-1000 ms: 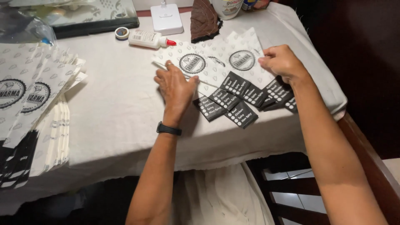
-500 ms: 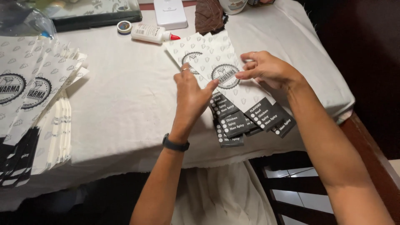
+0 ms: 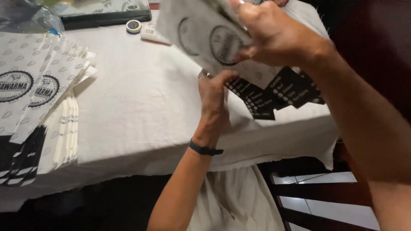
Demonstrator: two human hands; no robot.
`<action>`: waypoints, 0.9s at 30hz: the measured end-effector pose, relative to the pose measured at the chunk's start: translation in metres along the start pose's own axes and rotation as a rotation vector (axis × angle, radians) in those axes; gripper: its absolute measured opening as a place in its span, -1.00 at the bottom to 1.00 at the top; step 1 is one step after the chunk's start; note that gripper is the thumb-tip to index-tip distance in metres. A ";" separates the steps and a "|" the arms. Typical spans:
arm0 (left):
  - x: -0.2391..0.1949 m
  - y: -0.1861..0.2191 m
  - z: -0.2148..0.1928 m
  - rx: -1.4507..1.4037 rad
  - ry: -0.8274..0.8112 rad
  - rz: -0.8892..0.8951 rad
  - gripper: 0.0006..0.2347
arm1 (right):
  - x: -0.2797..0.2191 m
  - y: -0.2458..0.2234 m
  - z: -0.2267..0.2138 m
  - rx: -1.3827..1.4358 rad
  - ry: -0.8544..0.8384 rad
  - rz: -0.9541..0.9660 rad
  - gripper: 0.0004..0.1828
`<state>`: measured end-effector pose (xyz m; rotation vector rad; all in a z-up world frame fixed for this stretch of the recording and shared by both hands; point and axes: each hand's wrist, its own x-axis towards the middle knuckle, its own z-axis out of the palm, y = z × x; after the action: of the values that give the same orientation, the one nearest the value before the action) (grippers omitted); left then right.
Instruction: Aligning, inspecting, and stacking paper shawarma packaging sleeves on a table
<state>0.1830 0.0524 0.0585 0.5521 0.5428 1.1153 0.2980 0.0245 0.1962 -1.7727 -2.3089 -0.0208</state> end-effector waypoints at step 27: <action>0.032 -0.022 -0.033 -0.412 0.247 -0.107 -0.86 | -0.129 -0.040 0.106 0.360 0.822 0.382 -0.63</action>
<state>0.1869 0.0796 0.0153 0.0269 0.5290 1.1604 0.2730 -0.0934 0.0733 -1.5742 -1.2978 -0.2101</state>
